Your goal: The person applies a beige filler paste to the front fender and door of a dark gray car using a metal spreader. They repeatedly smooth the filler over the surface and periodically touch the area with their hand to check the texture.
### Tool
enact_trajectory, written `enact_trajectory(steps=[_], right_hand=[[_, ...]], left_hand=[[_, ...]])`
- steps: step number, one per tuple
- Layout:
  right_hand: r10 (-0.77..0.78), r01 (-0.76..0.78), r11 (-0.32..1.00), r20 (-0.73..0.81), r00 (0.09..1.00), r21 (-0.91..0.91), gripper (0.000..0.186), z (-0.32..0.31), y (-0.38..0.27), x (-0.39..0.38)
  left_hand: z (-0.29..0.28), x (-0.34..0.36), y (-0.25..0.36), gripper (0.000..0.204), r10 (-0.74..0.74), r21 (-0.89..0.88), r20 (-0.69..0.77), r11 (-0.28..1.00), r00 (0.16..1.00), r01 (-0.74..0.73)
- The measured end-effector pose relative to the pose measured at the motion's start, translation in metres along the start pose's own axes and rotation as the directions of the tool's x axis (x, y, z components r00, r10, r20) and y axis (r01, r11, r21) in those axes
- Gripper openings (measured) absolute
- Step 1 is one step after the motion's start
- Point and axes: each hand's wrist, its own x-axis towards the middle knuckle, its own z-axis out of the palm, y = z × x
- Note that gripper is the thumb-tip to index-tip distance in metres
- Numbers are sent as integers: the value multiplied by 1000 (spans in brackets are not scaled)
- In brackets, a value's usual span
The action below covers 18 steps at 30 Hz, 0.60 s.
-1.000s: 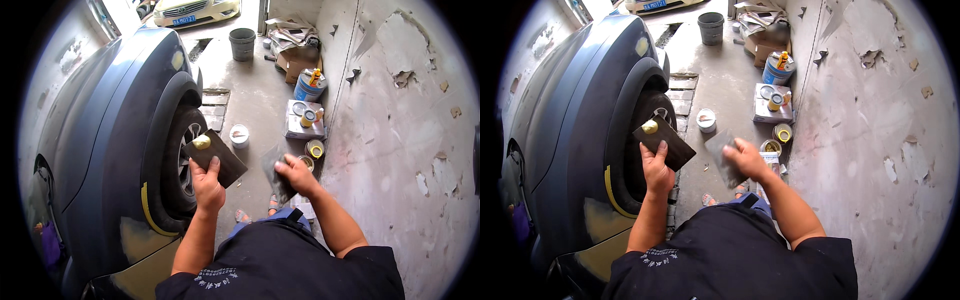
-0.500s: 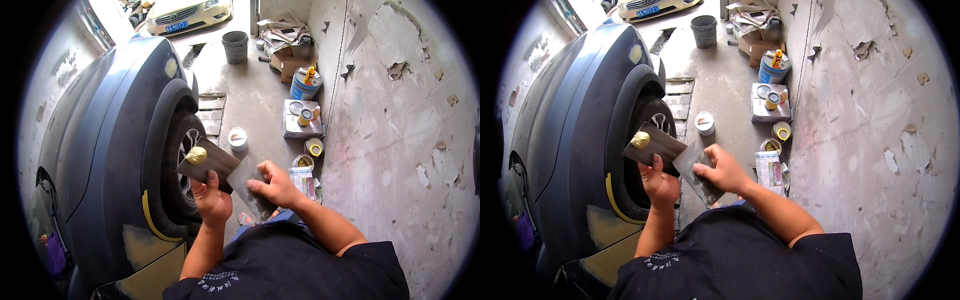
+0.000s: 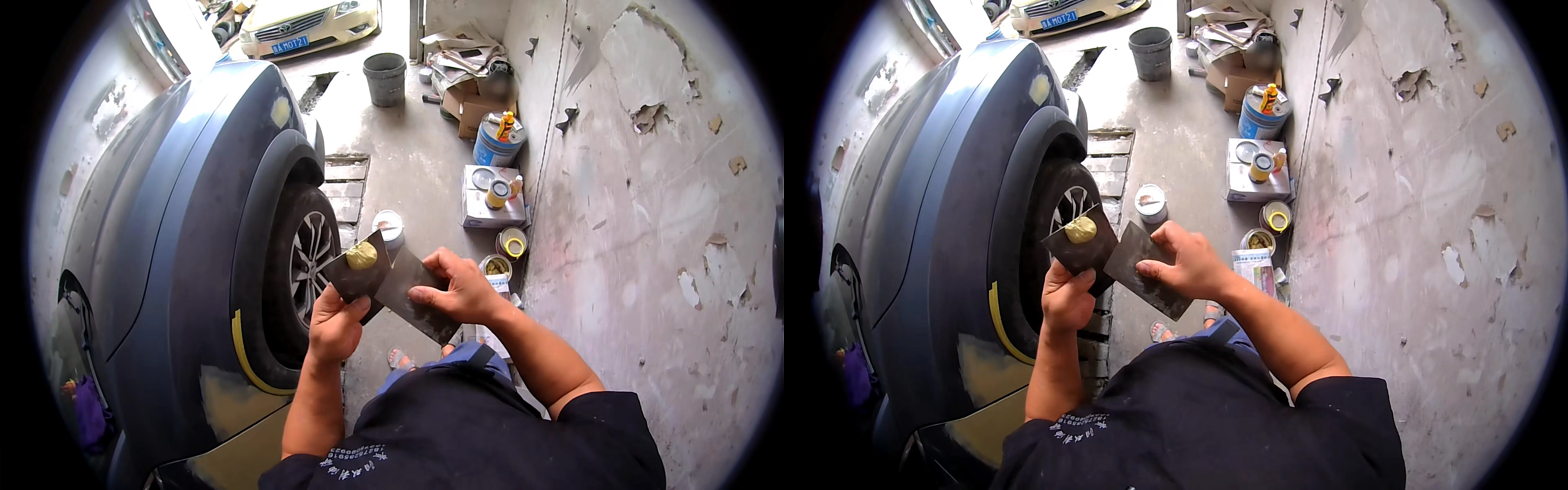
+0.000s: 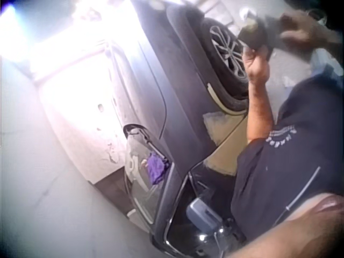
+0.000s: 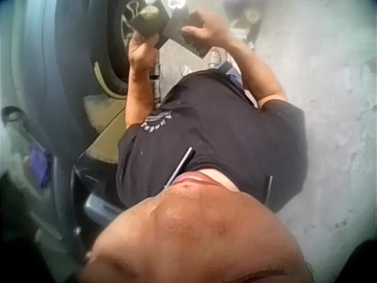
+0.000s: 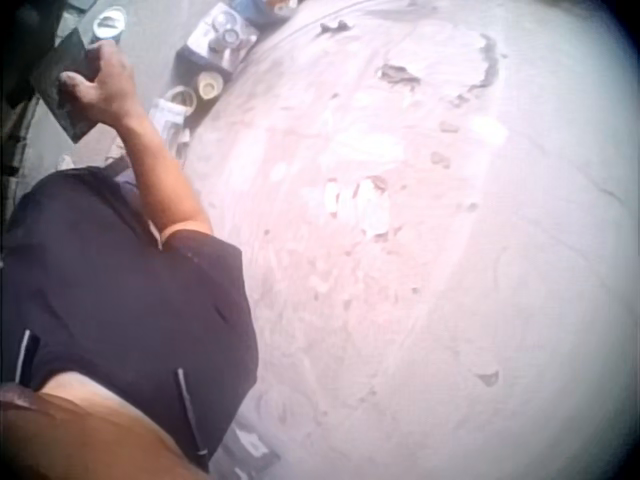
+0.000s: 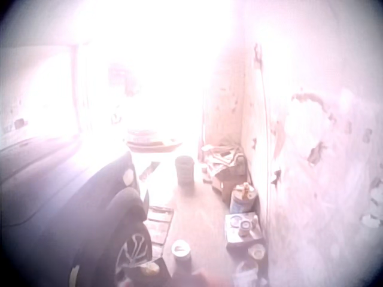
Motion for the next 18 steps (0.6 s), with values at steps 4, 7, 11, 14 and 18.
enact_trajectory(steps=[4,7,11,14,18], right_hand=[[-38,38,993,-5,999,109,37,-2,-10,6],[-34,33,995,11,999,98,38,-5,-15,9],[-87,81,987,33,996,138,35,-12,-10,12],[-142,136,968,16,990,209,35,-21,-21,20],[-193,201,945,-54,980,259,46,-37,-22,17]], left_hand=[[1,-2,3,50,-151,126,3,981,989,149],[5,-6,0,46,-144,411,-38,900,989,147],[5,4,13,45,-171,756,120,654,978,21],[0,-4,-1,50,-378,895,262,439,888,-77],[-26,-11,-12,35,-361,483,-116,793,925,370]])
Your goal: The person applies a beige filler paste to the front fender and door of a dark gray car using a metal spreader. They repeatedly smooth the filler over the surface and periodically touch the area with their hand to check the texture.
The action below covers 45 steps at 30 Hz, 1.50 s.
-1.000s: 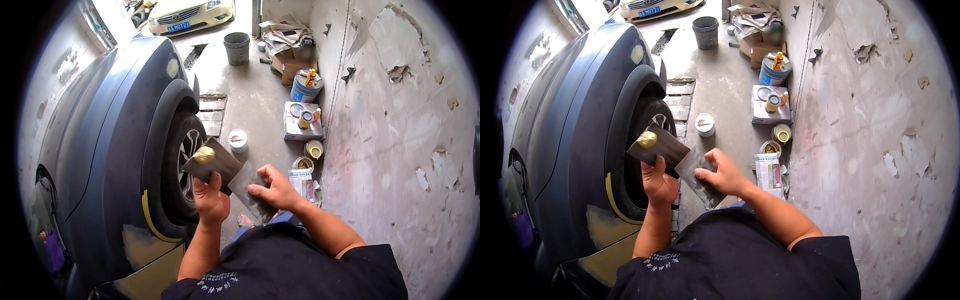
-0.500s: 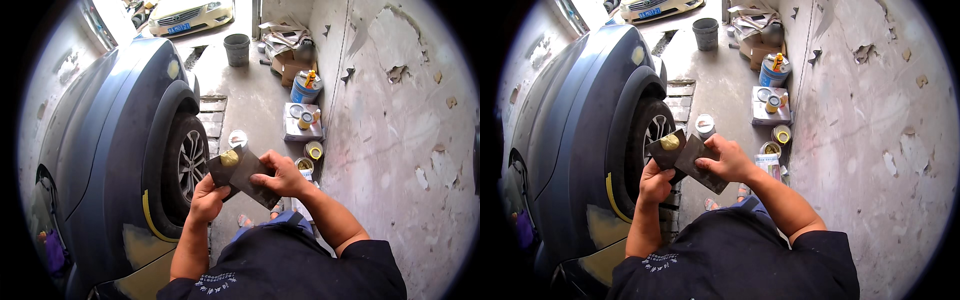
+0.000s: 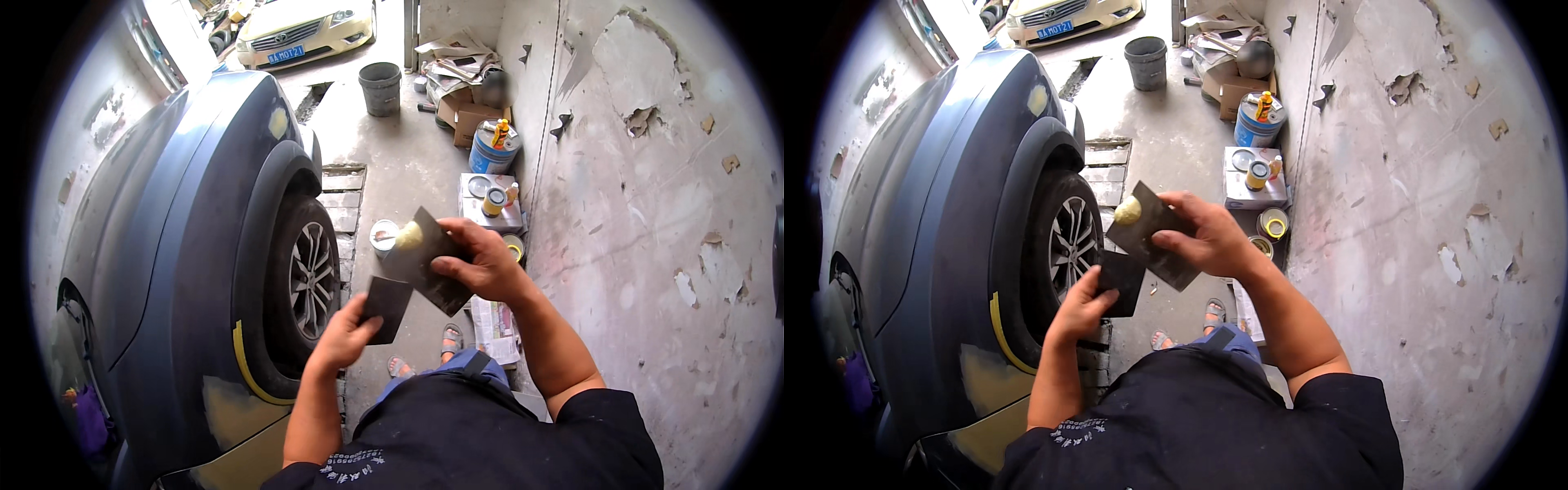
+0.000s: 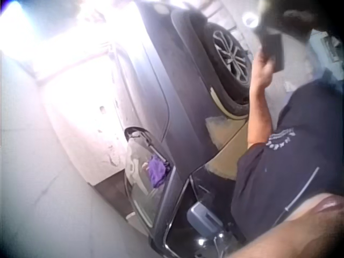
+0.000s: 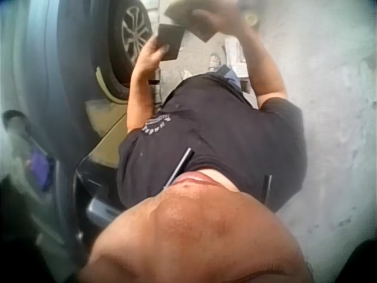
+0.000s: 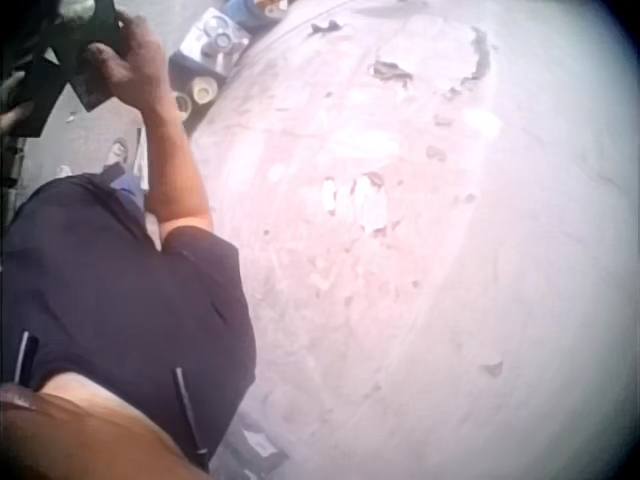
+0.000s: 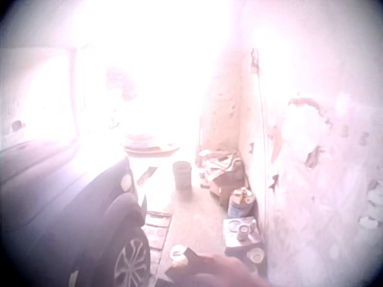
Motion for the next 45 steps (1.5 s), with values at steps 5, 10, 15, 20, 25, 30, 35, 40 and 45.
enact_trajectory(steps=[5,10,15,20,25,30,35,40,45], right_hand=[[-207,204,946,14,978,-252,42,-27,-3,-16],[-10,-8,995,-180,984,-100,39,-61,56,-52],[347,-445,890,-483,804,-101,38,-137,139,-99],[500,-789,602,-715,489,-118,45,-223,282,-172],[584,-876,482,-739,335,-16,45,-291,414,-206],[539,-822,479,-636,553,-308,46,-324,531,-205],[484,-685,353,-503,716,-637,40,-329,654,-202],[399,-487,181,-389,830,-854,39,-318,752,-219],[620,-435,145,-261,740,-889,47,-333,768,-238]], left_hand=[[-14,12,0,38,-49,-190,102,980,994,68],[-3,45,-24,34,-124,-181,89,974,988,139],[11,86,-61,16,-242,-148,-12,960,970,238],[28,131,-109,6,-432,-56,-145,902,890,428],[55,182,-167,11,-616,-84,-236,784,752,616],[73,210,-254,8,-777,-1,-204,609,596,793],[76,223,-331,9,-864,87,-200,454,462,887],[60,223,-401,8,-892,15,-226,398,391,917],[52,218,-432,7,-921,6,-223,325,318,946]])
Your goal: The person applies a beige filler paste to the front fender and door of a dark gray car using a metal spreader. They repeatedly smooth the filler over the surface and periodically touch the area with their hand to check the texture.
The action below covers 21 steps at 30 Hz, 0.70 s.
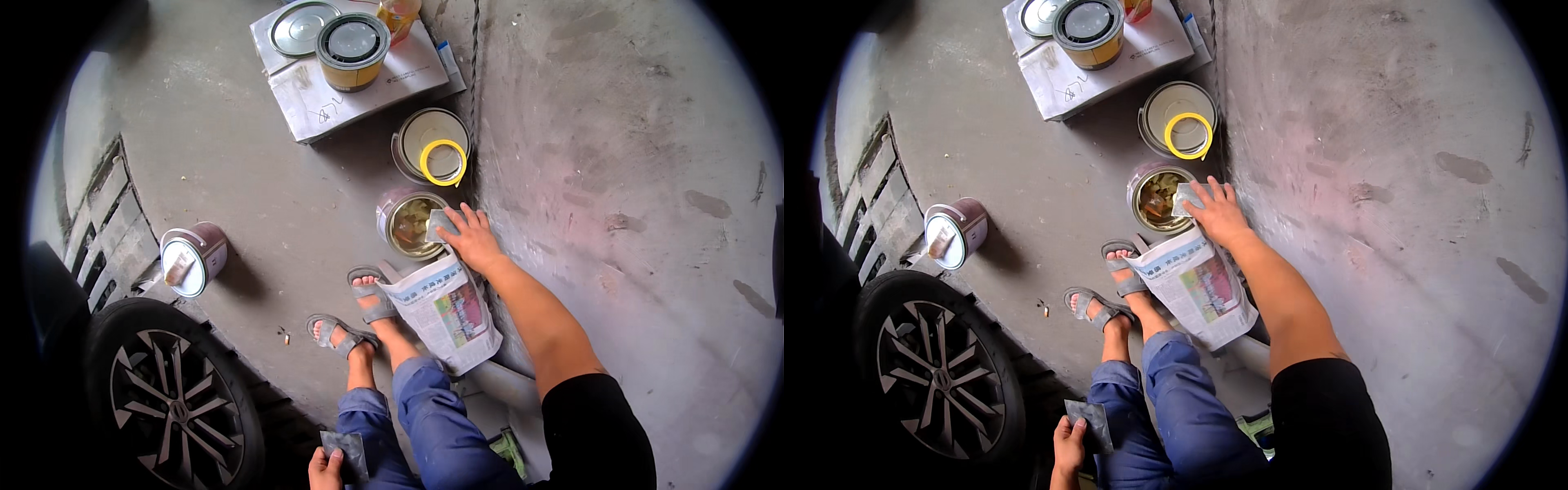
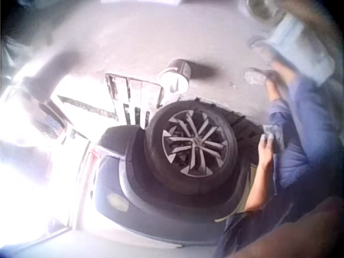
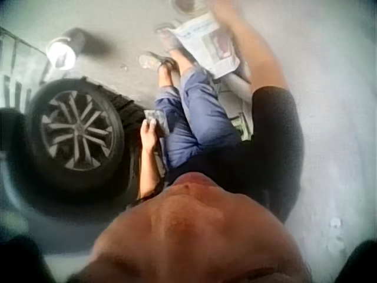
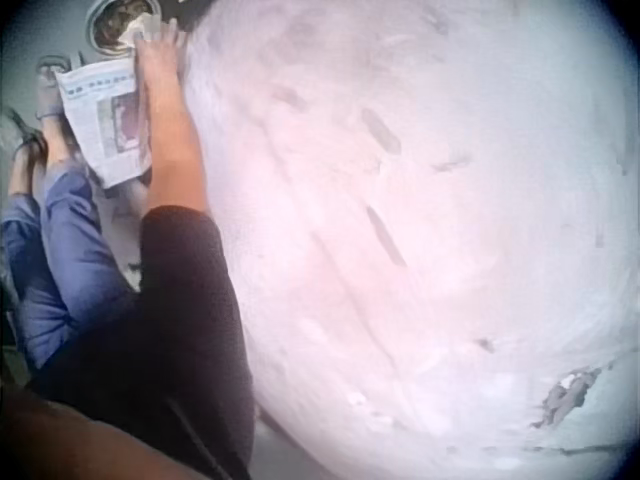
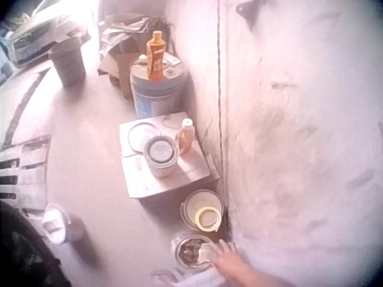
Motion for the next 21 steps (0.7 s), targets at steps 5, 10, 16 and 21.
enact_trajectory(steps=[5,10,16,21], right_hand=[[75,-70,997,195,978,-33,51,0,1,-11],[248,-230,964,137,959,-134,52,23,-12,-28],[402,-395,915,174,899,-75,56,20,-26,-43],[536,-512,844,284,795,-161,59,-9,-33,-38]], left_hand=[[3,10,0,7,-16,-4,17,1000,1000,16],[4,11,-1,7,-21,-39,9,999,1000,21],[4,3,1,7,-14,-26,-4,1000,1000,13],[4,0,2,6,2,-43,7,999,1000,-2]])
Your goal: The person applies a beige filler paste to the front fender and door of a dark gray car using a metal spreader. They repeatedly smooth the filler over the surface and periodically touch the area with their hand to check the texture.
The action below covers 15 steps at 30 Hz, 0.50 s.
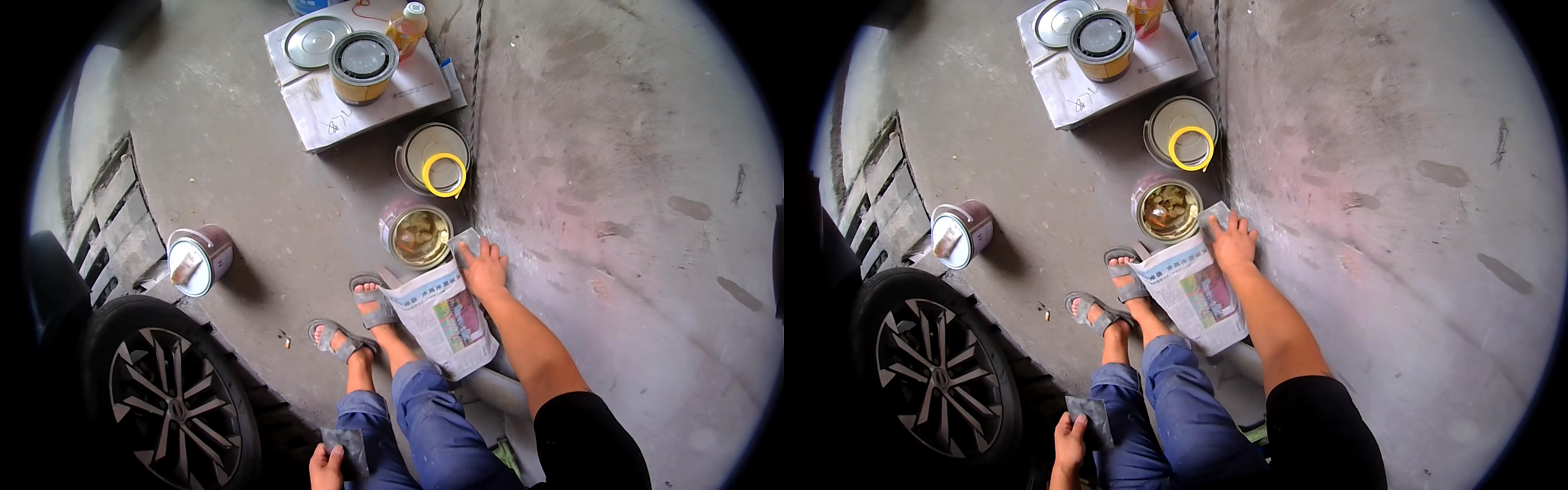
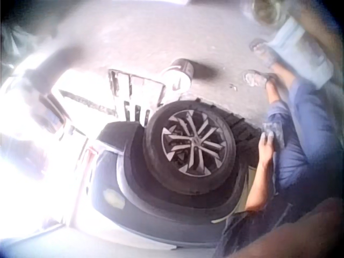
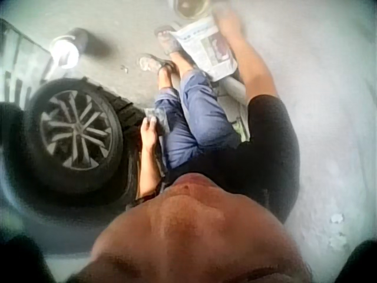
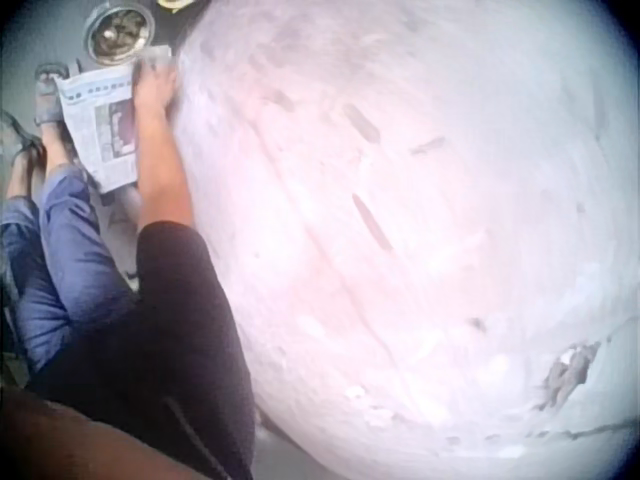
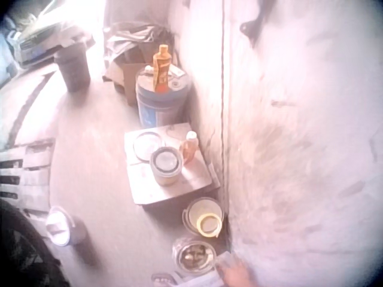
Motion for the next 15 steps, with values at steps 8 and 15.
enact_trajectory(steps=[8,15], right_hand=[[246,-164,808,-70,967,566,59,-25,17,-40],[-446,-211,-553,-73,892,806,64,-184,-39,-170]], left_hand=[[15,-11,16,26,130,-144,10,981,991,-128],[45,-62,113,44,284,-557,-102,778,953,-291]])
